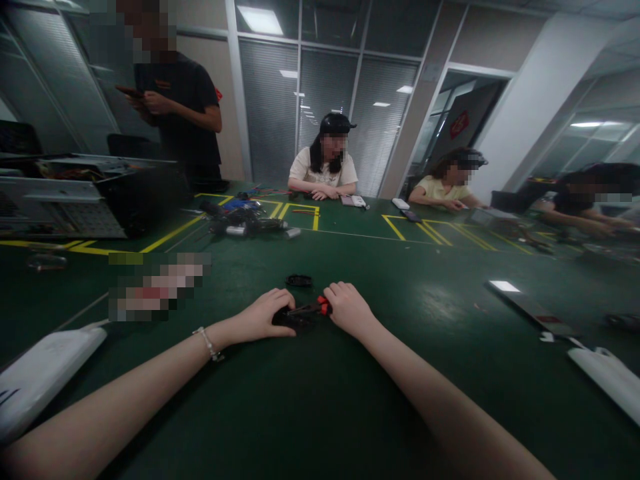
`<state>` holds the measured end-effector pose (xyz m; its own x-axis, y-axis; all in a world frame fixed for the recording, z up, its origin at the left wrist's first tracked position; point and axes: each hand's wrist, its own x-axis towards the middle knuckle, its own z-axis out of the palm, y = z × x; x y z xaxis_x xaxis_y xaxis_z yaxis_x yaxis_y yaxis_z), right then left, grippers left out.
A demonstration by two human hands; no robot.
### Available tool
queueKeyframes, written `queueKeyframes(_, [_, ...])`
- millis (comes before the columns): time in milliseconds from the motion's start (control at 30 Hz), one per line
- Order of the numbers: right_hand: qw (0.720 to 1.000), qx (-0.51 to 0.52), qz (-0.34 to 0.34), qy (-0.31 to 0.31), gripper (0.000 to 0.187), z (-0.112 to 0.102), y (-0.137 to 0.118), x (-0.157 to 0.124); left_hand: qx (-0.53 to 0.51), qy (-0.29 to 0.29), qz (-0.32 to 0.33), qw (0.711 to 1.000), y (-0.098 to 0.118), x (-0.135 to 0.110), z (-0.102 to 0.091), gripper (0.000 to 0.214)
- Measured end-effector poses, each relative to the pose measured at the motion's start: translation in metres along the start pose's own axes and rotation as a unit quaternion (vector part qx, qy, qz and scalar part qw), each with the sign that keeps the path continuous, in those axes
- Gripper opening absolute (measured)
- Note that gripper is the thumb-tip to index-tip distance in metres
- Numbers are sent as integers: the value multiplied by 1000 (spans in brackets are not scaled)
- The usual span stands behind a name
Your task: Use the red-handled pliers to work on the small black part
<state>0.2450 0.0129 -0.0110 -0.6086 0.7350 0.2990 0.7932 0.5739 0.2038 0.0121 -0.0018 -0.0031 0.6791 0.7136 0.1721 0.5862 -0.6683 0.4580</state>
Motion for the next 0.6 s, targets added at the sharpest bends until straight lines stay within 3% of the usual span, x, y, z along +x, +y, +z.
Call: queueKeyframes(600, [1000,6,-4,1,24,-1,-1,0,6,2,13,1000,-1,1,0,37])
